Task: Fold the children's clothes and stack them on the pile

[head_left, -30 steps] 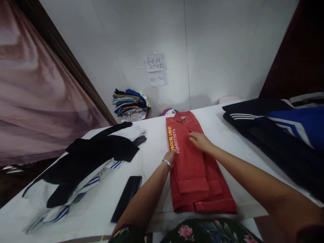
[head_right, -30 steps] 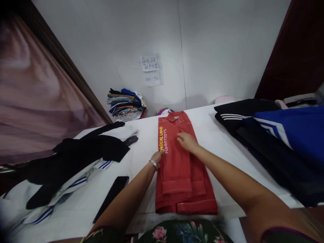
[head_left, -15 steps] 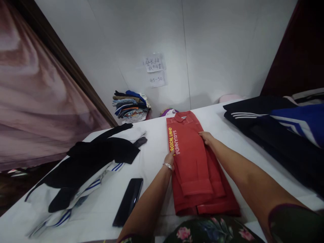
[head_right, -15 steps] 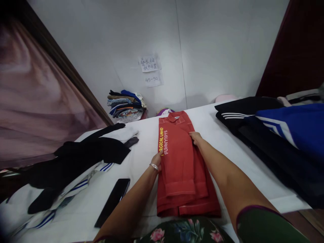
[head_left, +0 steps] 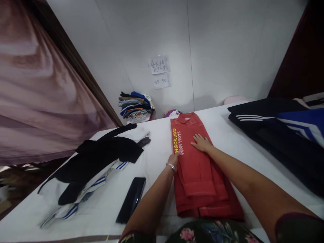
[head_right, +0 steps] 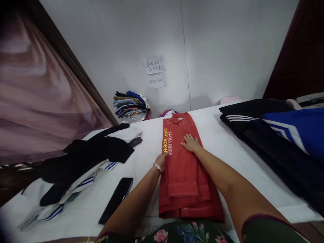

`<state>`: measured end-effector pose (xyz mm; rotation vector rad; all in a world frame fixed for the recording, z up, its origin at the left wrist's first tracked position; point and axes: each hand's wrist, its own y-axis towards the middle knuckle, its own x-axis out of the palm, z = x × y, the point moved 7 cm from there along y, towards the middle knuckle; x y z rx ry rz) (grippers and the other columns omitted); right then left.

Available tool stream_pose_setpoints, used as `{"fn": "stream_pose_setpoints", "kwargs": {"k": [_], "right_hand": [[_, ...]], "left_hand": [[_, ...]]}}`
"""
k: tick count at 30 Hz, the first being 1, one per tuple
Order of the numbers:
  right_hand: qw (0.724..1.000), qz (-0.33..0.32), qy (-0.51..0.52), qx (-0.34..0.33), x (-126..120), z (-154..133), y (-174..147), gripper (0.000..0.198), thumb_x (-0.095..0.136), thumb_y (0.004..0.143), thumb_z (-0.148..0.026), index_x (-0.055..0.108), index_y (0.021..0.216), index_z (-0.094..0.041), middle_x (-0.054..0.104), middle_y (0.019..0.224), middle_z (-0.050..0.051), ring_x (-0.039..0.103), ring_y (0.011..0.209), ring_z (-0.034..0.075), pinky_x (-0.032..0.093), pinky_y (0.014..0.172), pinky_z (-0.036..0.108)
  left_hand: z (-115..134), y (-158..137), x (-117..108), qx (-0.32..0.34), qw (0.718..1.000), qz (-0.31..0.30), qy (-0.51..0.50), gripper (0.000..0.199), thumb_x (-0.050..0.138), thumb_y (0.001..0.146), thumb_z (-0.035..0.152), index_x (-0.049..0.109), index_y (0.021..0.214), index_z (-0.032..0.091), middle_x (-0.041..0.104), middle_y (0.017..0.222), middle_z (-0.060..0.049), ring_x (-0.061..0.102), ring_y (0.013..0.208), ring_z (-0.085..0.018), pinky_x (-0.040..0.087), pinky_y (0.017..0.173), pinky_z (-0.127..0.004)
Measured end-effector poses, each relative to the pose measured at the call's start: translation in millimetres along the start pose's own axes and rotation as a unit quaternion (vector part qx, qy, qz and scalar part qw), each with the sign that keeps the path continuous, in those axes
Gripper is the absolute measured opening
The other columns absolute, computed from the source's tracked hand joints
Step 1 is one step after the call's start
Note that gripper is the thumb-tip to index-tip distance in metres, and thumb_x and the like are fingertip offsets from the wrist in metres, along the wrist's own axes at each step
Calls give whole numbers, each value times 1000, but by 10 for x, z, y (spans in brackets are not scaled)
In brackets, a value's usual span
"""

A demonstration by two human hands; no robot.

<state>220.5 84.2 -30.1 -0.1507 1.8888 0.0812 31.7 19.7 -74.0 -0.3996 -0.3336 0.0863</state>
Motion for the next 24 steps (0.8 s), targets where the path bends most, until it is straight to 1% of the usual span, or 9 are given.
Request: {"fn": "stream_pose_setpoints", "kwargs": {"k": [2, 4, 7, 9, 14, 17, 19, 21, 24], "right_hand": [[1000, -17, -15, 17, 99, 33, -42, 64, 30, 92, -52, 31, 145, -16, 21, 154, 13, 12, 143, 26, 14, 111, 52], [999, -23, -29, 27, 117, 63, -53, 64, 30, 92, -52, 33, 144, -14, 22, 154, 15, 14, 142, 28, 16, 110, 54], [998, -25, -50, 29, 29, 27, -10, 63, 36, 91, -50, 40, 139, -9, 29, 150, 20, 19, 140, 32, 16, 108, 56], [998, -11, -61, 12, -77, -110, 55, 63, 37, 91, -48, 40, 138, -7, 28, 150, 22, 16, 141, 33, 12, 109, 57], [991, 25, -63, -117, -241, -904, 306, 64, 34, 92, -49, 28, 146, -14, 15, 156, 11, 5, 144, 24, 6, 114, 47], [979, 40, -57, -190, -264, -1428, 516, 65, 34, 92, -50, 27, 147, -15, 14, 156, 10, 4, 144, 24, 5, 114, 47], [972, 57, -54, -222, -277, -1634, 679, 67, 32, 93, -51, 23, 148, -15, 10, 157, 10, 0, 144, 23, 2, 114, 46], [974, 56, -56, -210, -248, -1614, 862, 68, 31, 93, -53, 18, 149, -17, 6, 158, 8, -4, 144, 20, -1, 114, 43], [990, 11, -65, -127, -92, -1200, 1106, 69, 31, 93, -54, 22, 148, -14, 12, 156, 14, 3, 144, 24, 0, 113, 47]], "left_hand": [[47, -68, 3, 16, 1000, -10, 15, 9, 64, 75, 15, 66, 83, 14, 73, 82, -9, 69, 87, -25, 51, 87, -38], [106, -132, -54, 55, 997, 8, 52, 8, 65, 73, 15, 65, 81, 15, 73, 85, -9, 67, 92, -26, 48, 89, -38], [156, -195, -168, 116, 984, 61, 117, 9, 66, 73, 16, 62, 82, 19, 71, 94, -8, 61, 105, -26, 43, 96, -37], [123, -195, -176, 120, 980, 63, 145, 11, 64, 75, 16, 61, 84, 21, 70, 103, -7, 56, 114, -26, 41, 99, -37], [76, -179, -111, 123, 975, 36, 183, 14, 61, 76, 18, 59, 89, 24, 66, 113, -8, 51, 121, -26, 38, 101, -35], [111, -206, -107, 148, 975, 33, 163, 14, 60, 76, 15, 61, 87, 23, 66, 112, -9, 52, 118, -26, 34, 103, -34], [108, -221, -108, 151, 974, 29, 164, 15, 59, 76, 15, 62, 89, 23, 66, 110, -9, 54, 116, -27, 33, 103, -34], [80, -227, -114, 148, 972, 28, 180, 17, 59, 77, 17, 62, 92, 24, 66, 110, -8, 55, 113, -26, 34, 102, -34], [48, -236, -121, 153, 968, 29, 198, 19, 59, 77, 18, 62, 95, 24, 67, 109, -7, 56, 109, -26, 35, 101, -34]]}}
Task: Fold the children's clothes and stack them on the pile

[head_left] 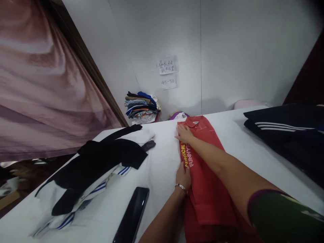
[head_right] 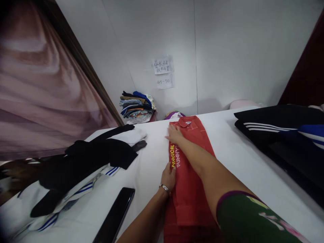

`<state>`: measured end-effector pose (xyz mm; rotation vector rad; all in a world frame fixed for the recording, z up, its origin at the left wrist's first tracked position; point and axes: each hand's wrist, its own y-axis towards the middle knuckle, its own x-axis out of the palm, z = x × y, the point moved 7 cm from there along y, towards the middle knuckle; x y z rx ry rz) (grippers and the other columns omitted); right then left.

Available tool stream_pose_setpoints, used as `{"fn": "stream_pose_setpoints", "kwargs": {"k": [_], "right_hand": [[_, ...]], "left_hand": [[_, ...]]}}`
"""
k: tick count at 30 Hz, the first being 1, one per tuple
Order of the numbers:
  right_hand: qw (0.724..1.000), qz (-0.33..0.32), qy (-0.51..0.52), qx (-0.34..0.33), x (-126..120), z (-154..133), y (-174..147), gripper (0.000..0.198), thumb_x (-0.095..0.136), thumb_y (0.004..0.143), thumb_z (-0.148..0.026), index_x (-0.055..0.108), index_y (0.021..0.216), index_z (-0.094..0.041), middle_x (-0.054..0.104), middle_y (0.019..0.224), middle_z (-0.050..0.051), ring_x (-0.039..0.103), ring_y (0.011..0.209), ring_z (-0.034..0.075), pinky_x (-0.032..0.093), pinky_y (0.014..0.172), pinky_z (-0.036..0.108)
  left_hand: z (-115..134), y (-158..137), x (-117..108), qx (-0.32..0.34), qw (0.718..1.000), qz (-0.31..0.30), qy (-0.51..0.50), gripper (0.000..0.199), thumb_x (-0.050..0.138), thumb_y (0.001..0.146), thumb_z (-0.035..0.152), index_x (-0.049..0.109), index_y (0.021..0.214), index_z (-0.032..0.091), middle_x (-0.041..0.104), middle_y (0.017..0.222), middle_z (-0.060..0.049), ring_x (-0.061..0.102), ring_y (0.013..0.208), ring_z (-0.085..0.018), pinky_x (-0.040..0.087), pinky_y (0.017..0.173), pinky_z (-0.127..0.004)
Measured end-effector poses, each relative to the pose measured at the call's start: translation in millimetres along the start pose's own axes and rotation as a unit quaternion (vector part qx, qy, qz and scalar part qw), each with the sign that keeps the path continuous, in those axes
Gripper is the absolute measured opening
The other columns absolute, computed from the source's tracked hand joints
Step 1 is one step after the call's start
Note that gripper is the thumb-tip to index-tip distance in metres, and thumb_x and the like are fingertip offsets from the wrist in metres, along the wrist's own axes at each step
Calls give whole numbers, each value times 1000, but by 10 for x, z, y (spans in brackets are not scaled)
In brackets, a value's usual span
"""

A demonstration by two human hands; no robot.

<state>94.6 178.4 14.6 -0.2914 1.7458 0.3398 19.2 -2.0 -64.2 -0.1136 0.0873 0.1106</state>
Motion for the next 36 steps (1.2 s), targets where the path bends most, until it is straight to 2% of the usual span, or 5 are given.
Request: {"fn": "stream_pose_setpoints", "kwargs": {"k": [6, 15, 21, 28, 36], "right_hand": [[994, -57, -6, 94, 448, 675, 2, 69, 25, 94, -54, 32, 144, -8, 20, 154, 19, 11, 142, 29, 2, 111, 56], [993, -62, 4, 96, 332, 633, 188, 69, 28, 91, -57, 39, 140, -10, 29, 150, 19, 19, 140, 32, 9, 109, 59], [999, 14, 0, 35, 142, 508, 396, 69, 23, 94, -54, 8, 151, -18, 1, 158, 6, -7, 144, 20, -3, 114, 45], [995, -63, 3, 77, 580, 777, 427, 68, 29, 92, -54, 29, 146, -12, 25, 153, 17, 19, 141, 28, 12, 110, 55], [997, -56, 4, 59, 395, 691, 285, 57, 32, 94, -48, 43, 137, -13, 35, 148, 17, 23, 139, 28, 10, 110, 55]], "left_hand": [[32, -51, -24, 5, 999, 17, 43, 35, 64, 73, 18, 61, 108, 22, 66, 113, -9, 57, 106, -28, 37, 98, -34], [134, -145, 18, 8, 990, 3, 139, 66, 60, 76, 20, 41, 139, 18, 61, 125, -9, 57, 111, -26, 38, 98, -31], [221, -191, 70, 27, 968, -25, 248, 59, 46, 85, 21, 36, 142, 13, 59, 128, -10, 57, 114, -22, 40, 99, -31], [171, -149, 73, 27, 967, -32, 251, 57, 47, 84, 22, 39, 140, 14, 63, 123, -9, 60, 108, -22, 43, 97, -31], [157, -126, 77, 40, 965, -28, 258, 57, 48, 83, 22, 41, 139, 15, 63, 123, -8, 60, 108, -22, 43, 97, -32]]}}
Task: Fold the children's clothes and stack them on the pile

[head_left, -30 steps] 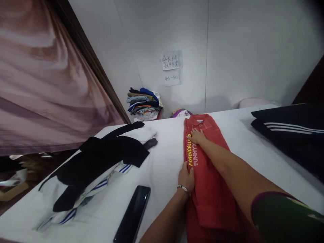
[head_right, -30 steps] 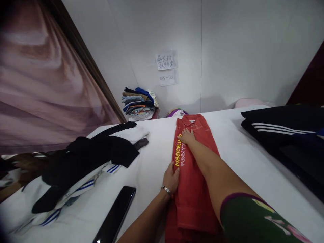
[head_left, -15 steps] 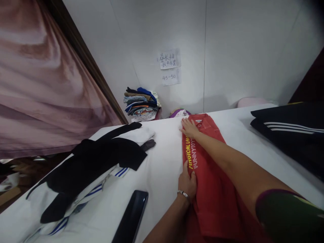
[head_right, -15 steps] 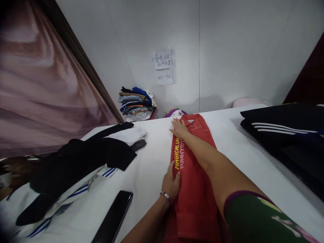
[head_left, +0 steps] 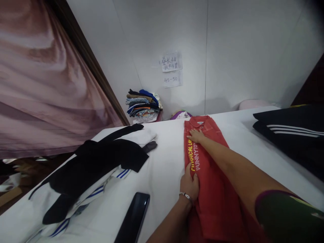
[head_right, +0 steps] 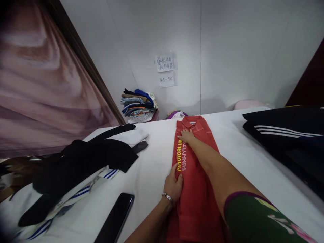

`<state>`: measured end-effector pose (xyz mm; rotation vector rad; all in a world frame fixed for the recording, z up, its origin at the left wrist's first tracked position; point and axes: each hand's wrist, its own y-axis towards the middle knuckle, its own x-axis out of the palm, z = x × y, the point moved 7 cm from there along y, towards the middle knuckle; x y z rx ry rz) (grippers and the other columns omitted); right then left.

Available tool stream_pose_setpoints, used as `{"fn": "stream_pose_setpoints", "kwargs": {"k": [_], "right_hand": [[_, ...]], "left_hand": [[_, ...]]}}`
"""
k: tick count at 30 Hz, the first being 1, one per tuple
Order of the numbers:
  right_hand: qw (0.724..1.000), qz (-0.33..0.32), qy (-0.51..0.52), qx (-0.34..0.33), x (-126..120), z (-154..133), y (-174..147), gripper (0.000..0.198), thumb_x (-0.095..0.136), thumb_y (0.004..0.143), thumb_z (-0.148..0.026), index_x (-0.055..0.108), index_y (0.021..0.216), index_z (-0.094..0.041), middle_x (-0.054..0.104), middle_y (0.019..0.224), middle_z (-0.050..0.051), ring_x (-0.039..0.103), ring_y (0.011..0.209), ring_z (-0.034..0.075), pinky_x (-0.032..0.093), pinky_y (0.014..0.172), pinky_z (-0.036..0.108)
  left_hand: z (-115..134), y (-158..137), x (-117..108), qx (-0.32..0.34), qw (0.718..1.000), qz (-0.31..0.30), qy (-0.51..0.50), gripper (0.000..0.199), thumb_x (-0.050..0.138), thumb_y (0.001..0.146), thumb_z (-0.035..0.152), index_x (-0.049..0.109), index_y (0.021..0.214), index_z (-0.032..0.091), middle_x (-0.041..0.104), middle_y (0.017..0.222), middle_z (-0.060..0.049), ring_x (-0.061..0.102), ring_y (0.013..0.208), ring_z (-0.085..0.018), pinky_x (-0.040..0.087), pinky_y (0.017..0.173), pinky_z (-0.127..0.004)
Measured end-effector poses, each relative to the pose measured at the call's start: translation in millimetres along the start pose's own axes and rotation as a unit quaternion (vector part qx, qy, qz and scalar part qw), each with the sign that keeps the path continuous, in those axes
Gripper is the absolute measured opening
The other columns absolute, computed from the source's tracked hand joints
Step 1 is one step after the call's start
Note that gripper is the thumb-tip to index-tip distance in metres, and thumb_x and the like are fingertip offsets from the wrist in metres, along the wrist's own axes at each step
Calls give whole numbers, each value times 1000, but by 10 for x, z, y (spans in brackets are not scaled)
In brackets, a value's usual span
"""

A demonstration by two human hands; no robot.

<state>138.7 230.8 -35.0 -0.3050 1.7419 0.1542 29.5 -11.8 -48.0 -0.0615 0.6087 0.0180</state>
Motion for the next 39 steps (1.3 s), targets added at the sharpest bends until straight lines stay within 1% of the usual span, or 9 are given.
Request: {"fn": "stream_pose_setpoints", "kwargs": {"k": [2, 5, 11, 14, 18, 24, 30, 34, 39], "right_hand": [[1000, 4, 0, -12, -49, -21, -197, 54, 32, 94, -47, 48, 133, -14, 39, 145, 16, 23, 139, 29, 9, 110, 56], [999, 3, 8, -35, -49, -32, -641, 53, 32, 94, -47, 51, 132, -16, 39, 146, 14, 25, 139, 27, 9, 112, 52], [995, 13, 85, -58, 135, -2, -1812, 66, 25, 93, -58, 35, 144, -17, 22, 154, 11, 14, 143, 25, 13, 114, 47], [990, 23, 128, -63, 231, -16, -2335, 70, 27, 91, -62, 34, 145, -18, 23, 153, 10, 16, 143, 24, 15, 114, 47], [988, 35, 132, -75, 286, -68, -2862, 71, 29, 91, -63, 35, 144, -18, 22, 153, 10, 16, 142, 24, 14, 115, 46], [979, 35, 181, -81, 293, -100, -3383, 62, 28, 93, -57, 35, 144, -23, 22, 153, 8, 17, 142, 22, 14, 115, 48], [975, 33, 205, -75, 286, -109, -3795, 58, 33, 93, -55, 37, 143, -25, 27, 152, 5, 20, 142, 22, 14, 116, 48], [972, 47, 213, -83, 288, -108, -4002, 56, 37, 93, -52, 36, 143, -27, 29, 151, 3, 22, 141, 22, 15, 116, 50], [967, 62, 231, -82, 304, -103, -4095, 59, 43, 91, -52, 36, 144, -27, 33, 149, 4, 24, 140, 22, 15, 116, 49]], "left_hand": [[4, 8, 3, 7, 1000, 4, 2, 56, 48, 83, 21, 42, 139, 15, 63, 123, -9, 60, 109, -23, 43, 98, -33], [12, 25, -1, 17, 1000, 14, 4, 56, 48, 83, 20, 43, 138, 16, 62, 125, -9, 59, 110, -23, 43, 98, -34], [53, 48, -12, 32, 999, 17, 21, 56, 50, 82, 19, 43, 137, 13, 59, 128, -12, 58, 113, -23, 42, 100, -34], [93, 44, -20, 37, 999, 12, 31, 55, 49, 83, 19, 43, 137, 11, 58, 130, -13, 57, 115, -23, 41, 101, -33], [158, 10, -52, 33, 998, 17, 57, 56, 51, 83, 20, 42, 138, 14, 56, 132, -11, 55, 118, -22, 40, 101, -32], [208, -91, -89, 15, 983, -15, 182, 63, 52, 85, 33, 33, 143, 17, 61, 125, -13, 60, 110, -25, 45, 92, -34], [142, -205, -185, 13, 960, -44, 277, 59, 52, 85, 44, 41, 138, 19, 65, 115, -16, 62, 104, -30, 46, 82, -37], [49, -330, -241, 18, 957, -55, 284, 56, 55, 84, 40, 43, 136, 25, 69, 108, -11, 64, 98, -29, 46, 79, -35], [-38, -555, -305, 59, 970, -55, 229, 49, 56, 84, 30, 51, 132, 26, 70, 98, -5, 63, 94, -22, 45, 79, -29]]}}
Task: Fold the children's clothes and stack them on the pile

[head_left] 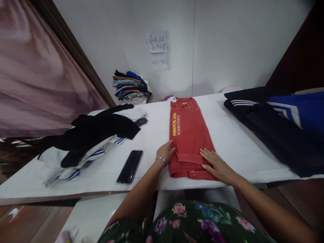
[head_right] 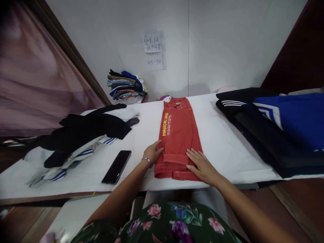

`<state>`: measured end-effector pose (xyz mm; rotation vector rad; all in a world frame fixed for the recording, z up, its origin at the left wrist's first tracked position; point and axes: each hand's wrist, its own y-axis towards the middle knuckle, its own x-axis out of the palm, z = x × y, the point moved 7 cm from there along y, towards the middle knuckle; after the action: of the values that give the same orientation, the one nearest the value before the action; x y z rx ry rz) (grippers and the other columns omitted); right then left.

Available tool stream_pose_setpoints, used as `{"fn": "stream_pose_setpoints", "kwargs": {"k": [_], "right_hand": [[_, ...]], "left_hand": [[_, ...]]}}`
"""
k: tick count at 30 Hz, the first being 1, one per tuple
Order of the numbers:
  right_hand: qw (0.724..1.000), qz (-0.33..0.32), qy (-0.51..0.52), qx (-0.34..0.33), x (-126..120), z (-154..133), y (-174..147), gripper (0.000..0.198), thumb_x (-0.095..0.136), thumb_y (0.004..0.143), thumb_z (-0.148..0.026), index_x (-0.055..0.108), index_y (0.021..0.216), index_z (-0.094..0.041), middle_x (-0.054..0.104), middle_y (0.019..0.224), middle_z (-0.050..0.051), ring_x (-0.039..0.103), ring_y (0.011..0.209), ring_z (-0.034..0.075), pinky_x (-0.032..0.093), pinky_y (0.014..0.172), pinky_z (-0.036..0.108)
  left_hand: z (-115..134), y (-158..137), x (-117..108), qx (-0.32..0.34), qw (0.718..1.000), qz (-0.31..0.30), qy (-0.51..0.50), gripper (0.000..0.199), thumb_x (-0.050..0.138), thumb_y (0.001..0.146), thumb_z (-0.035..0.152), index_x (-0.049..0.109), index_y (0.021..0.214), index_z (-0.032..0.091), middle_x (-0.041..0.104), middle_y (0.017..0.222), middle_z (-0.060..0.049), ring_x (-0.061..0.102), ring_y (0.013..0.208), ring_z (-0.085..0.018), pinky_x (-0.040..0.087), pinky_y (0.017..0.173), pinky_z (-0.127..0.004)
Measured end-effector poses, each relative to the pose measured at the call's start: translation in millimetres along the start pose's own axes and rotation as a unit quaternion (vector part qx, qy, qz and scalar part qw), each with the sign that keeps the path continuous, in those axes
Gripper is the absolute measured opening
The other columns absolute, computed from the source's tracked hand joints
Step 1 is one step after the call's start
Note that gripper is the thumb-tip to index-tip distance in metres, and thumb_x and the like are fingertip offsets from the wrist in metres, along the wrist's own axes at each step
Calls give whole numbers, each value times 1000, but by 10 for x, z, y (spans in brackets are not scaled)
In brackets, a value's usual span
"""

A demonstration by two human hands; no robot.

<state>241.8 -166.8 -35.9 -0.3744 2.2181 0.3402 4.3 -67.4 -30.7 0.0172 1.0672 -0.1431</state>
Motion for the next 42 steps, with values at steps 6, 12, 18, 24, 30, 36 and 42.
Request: {"fn": "stream_pose_setpoints", "kwargs": {"k": [6, 12, 18, 24, 30, 36, 42], "right_hand": [[988, 75, 130, 43, -208, 236, 6, 47, 47, 88, -51, 58, 126, -26, 51, 138, 4, 39, 133, 24, 25, 113, 50], [929, 185, 215, 238, -413, 749, -23, 62, 60, 79, -47, 49, 135, -22, 57, 130, 10, 62, 98, 24, 54, 83, 40], [895, 154, 317, 272, -304, 762, 21, 75, 62, 76, -43, 35, 143, -22, 55, 129, 12, 64, 78, 17, 51, 51, 25], [919, 123, 270, 259, -262, 705, 153, 81, 65, 75, -46, 32, 144, -21, 68, 100, 6, 65, 73, 17, 53, 57, 27], [890, 88, 415, 170, -25, 275, 203, 82, 64, 72, -44, 32, 144, -21, 66, 113, 9, 66, 90, 20, 56, 79, 35], [927, -13, 323, 192, 179, 242, 186, 87, 62, 77, -43, 20, 149, -21, 55, 53, -6, 50, 39, 12, 41, 37, 22], [908, 104, 309, 262, -386, 839, 921, 90, 65, 77, -35, 15, 150, -19, 66, 75, 1, 60, 55, 14, 49, 45, 23]], "left_hand": [[-148, -198, -81, -36, 995, 52, -83, 50, 56, 85, 38, 50, 130, 18, 68, 97, -4, 63, 82, -17, 45, 78, -28], [-163, -116, 22, -94, 978, 30, -185, 66, 60, 82, 47, 43, 134, 11, 69, 97, -8, 64, 87, -21, 48, 78, -30], [1, -101, 146, -81, 925, -31, -371, 48, 69, 78, 30, 53, 119, 11, 66, 116, -13, 63, 103, -21, 49, 89, -31], [145, -155, 83, -41, 928, 10, -370, 81, 75, 66, 14, 37, 137, 12, 53, 134, -15, 55, 118, -22, 40, 105, -35], [28, -83, -162, 8, 897, -15, -442, 88, 70, 61, 7, 32, 141, 13, 52, 136, -13, 54, 119, -23, 40, 105, -36], [-383, -235, -191, -46, 913, -74, -398, 90, 69, 62, 10, 29, 142, 15, 56, 132, -11, 60, 111, -23, 48, 97, -36], [-517, -248, -61, -113, 906, -71, -402, 98, 73, 60, 10, 23, 144, 13, 66, 117, -10, 65, 101, -23, 52, 91, -36]]}}
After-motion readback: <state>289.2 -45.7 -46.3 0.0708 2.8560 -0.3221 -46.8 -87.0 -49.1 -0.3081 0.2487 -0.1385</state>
